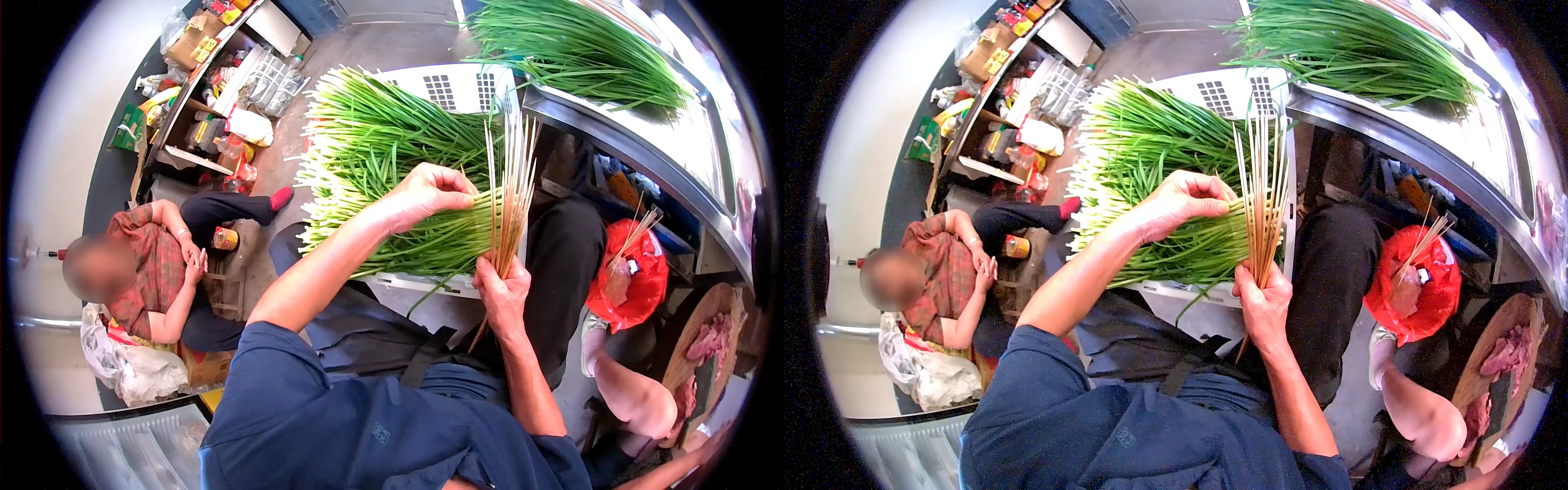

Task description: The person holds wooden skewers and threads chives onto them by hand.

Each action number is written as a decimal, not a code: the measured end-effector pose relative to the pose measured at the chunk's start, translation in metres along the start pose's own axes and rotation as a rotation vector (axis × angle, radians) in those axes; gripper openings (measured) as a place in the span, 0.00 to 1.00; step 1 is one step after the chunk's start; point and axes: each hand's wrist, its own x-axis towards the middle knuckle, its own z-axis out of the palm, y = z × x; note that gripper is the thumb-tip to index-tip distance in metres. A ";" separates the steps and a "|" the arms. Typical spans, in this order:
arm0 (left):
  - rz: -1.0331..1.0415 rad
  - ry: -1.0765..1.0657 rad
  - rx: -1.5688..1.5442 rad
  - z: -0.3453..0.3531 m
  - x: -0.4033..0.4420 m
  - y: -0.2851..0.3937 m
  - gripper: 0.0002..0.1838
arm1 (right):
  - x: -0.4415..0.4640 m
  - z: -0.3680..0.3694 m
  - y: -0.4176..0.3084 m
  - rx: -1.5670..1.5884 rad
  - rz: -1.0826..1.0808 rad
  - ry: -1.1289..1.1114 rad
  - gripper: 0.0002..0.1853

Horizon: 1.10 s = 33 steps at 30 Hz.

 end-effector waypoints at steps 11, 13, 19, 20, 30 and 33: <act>0.071 0.077 0.111 -0.023 -0.001 0.022 0.05 | 0.000 0.001 -0.002 0.001 0.029 -0.001 0.07; 0.157 0.234 0.220 -0.041 0.001 0.033 0.05 | 0.001 -0.001 -0.003 0.022 0.031 0.013 0.08; 0.444 0.838 1.172 -0.168 0.037 0.045 0.09 | 0.005 0.000 0.004 0.043 0.015 0.034 0.08; 0.417 0.864 1.305 -0.178 0.038 0.052 0.10 | 0.005 0.000 0.004 0.036 0.025 0.036 0.07; 0.175 0.637 1.952 -0.230 0.061 0.049 0.05 | 0.005 0.000 -0.004 0.040 0.078 0.038 0.07; 0.392 0.634 1.847 -0.229 0.059 0.054 0.03 | 0.006 0.001 -0.002 0.062 0.070 0.047 0.07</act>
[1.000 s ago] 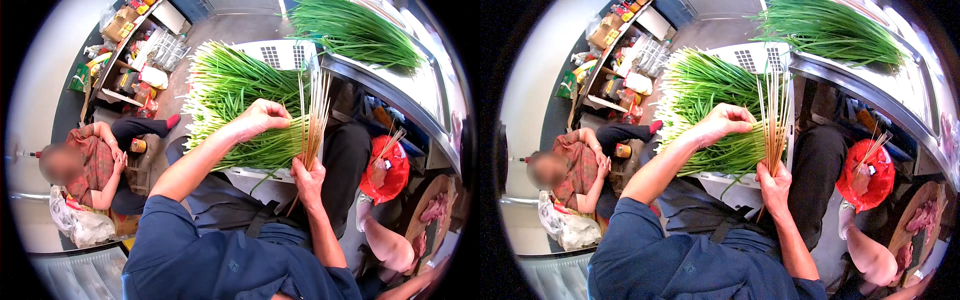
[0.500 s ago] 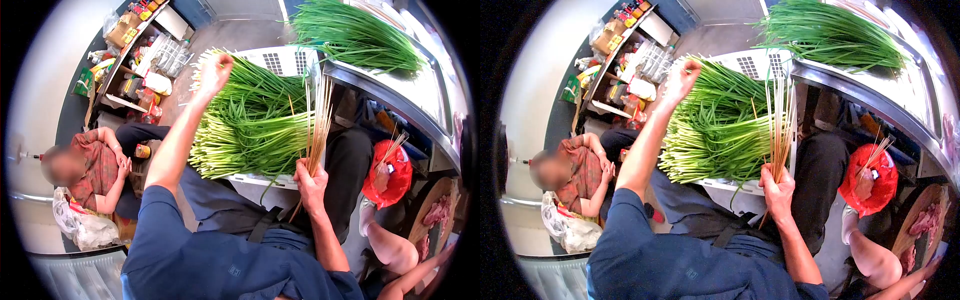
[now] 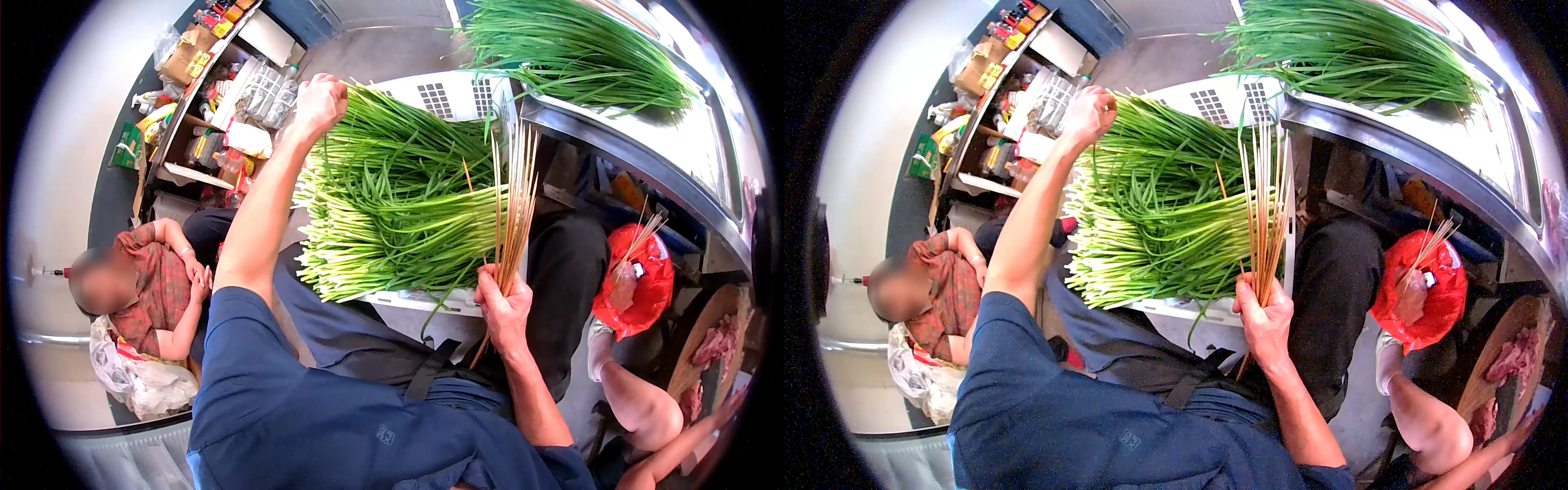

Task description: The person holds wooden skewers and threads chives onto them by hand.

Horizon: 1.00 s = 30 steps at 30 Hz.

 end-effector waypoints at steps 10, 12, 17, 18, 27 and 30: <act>-0.413 0.058 -1.760 -0.090 -0.002 0.041 0.03 | -0.001 -0.003 -0.001 0.002 0.008 -0.027 0.06; -0.357 0.123 -1.835 -0.094 -0.001 0.044 0.04 | -0.001 -0.002 -0.001 -0.006 0.010 -0.021 0.06; -0.332 0.164 -1.929 -0.103 -0.002 0.053 0.03 | -0.002 -0.002 -0.002 -0.017 0.010 -0.026 0.07; -0.329 0.169 -1.958 -0.104 -0.004 0.058 0.03 | -0.002 -0.002 -0.002 -0.018 0.006 -0.025 0.07; -0.340 -0.006 -1.809 -0.086 -0.023 0.110 0.04 | -0.003 -0.002 0.001 0.008 -0.046 -0.040 0.07; -0.438 -0.076 -1.904 -0.080 -0.036 0.137 0.07 | -0.003 -0.003 0.003 0.008 -0.054 -0.052 0.07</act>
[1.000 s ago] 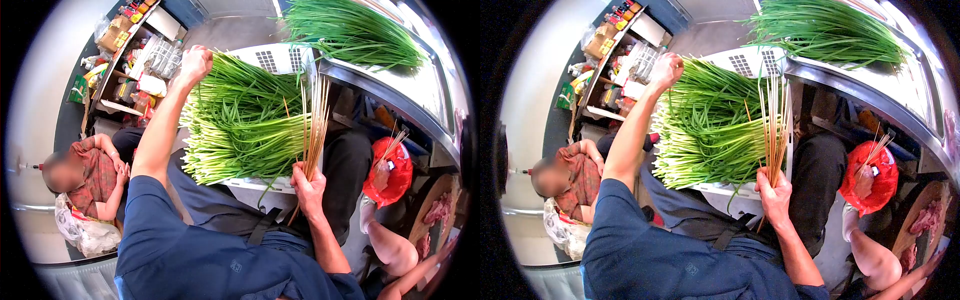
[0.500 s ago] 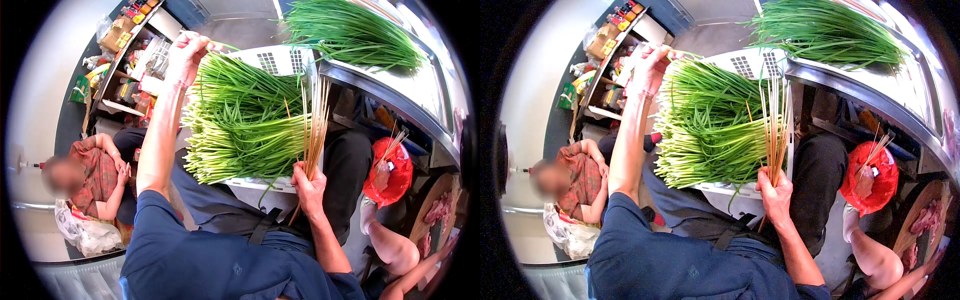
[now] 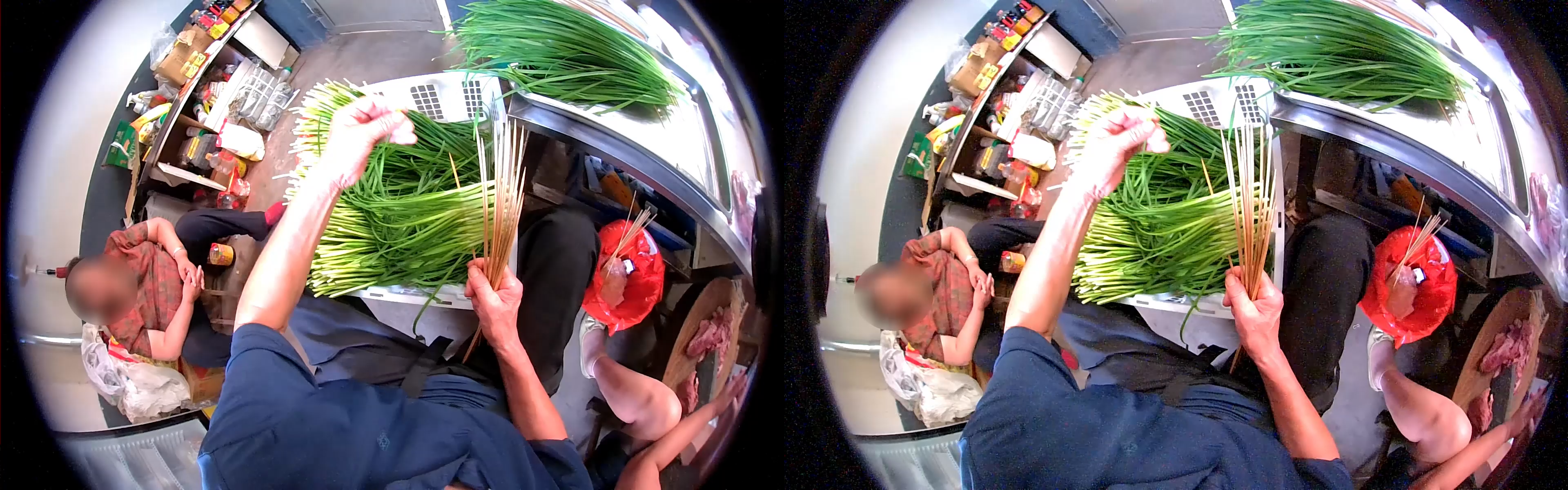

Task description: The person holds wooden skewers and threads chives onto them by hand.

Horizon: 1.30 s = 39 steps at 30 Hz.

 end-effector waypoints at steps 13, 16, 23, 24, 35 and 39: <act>-0.160 -0.033 -0.179 0.047 -0.026 -0.036 0.06 | -0.001 0.002 -0.002 0.010 0.002 -0.010 0.07; -0.168 -0.043 -0.219 0.050 -0.028 -0.038 0.06 | 0.000 0.002 -0.001 0.009 -0.002 -0.011 0.07; -0.117 -0.016 -0.237 0.054 -0.029 -0.039 0.06 | 0.000 0.002 -0.002 -0.008 0.004 -0.005 0.06; -0.101 -0.013 -0.239 0.055 -0.029 -0.039 0.06 | 0.000 0.002 -0.002 -0.016 0.002 -0.004 0.06; -0.104 -0.024 -0.164 0.054 -0.030 -0.038 0.05 | 0.001 0.003 0.002 -0.012 -0.032 -0.002 0.06; -0.102 -0.039 -0.168 0.052 -0.031 -0.036 0.05 | 0.002 0.003 0.003 0.016 -0.044 0.009 0.07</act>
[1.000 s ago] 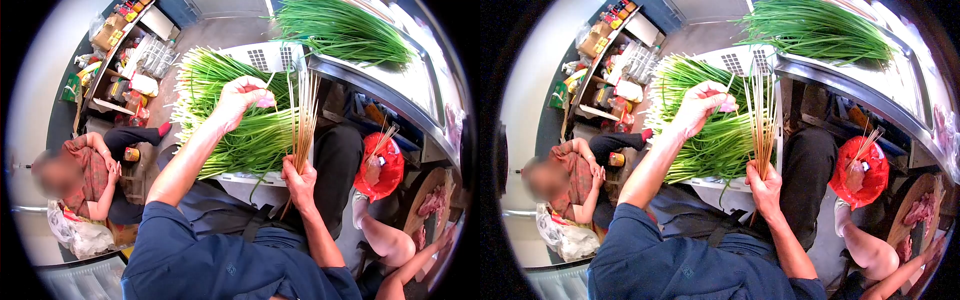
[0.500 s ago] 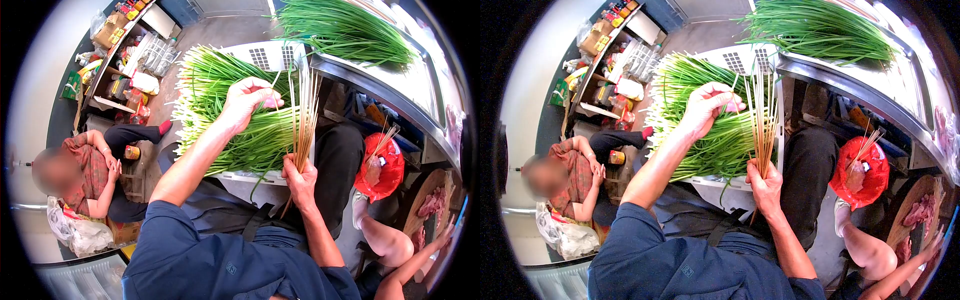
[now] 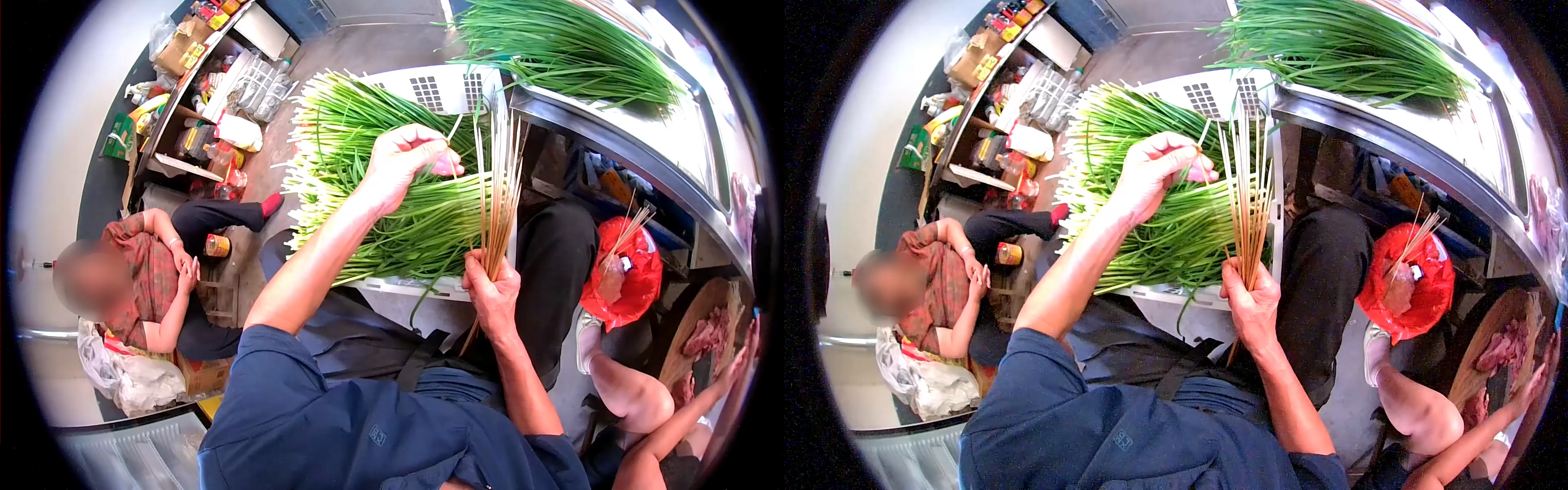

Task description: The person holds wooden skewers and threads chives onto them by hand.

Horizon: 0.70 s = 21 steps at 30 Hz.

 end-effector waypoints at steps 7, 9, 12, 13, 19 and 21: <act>-0.086 -0.085 0.028 -0.009 0.003 0.010 0.07 | -0.001 0.001 -0.001 -0.004 -0.010 -0.020 0.07; -0.117 -0.066 0.032 -0.009 0.003 0.009 0.08 | -0.001 0.001 0.000 -0.022 -0.019 -0.013 0.06; -0.128 -0.108 0.128 -0.007 0.003 0.009 0.08 | -0.001 0.002 0.000 -0.023 -0.024 0.002 0.06; -0.148 -0.100 0.245 -0.003 -0.001 0.006 0.06 | -0.002 0.003 -0.002 -0.021 -0.024 -0.004 0.06; -0.214 -0.192 0.312 -0.009 -0.003 0.004 0.06 | -0.003 0.001 -0.007 -0.048 0.058 0.012 0.07; -0.155 -0.175 0.418 -0.020 0.002 0.011 0.08 | -0.001 0.000 -0.009 -0.055 0.077 0.012 0.07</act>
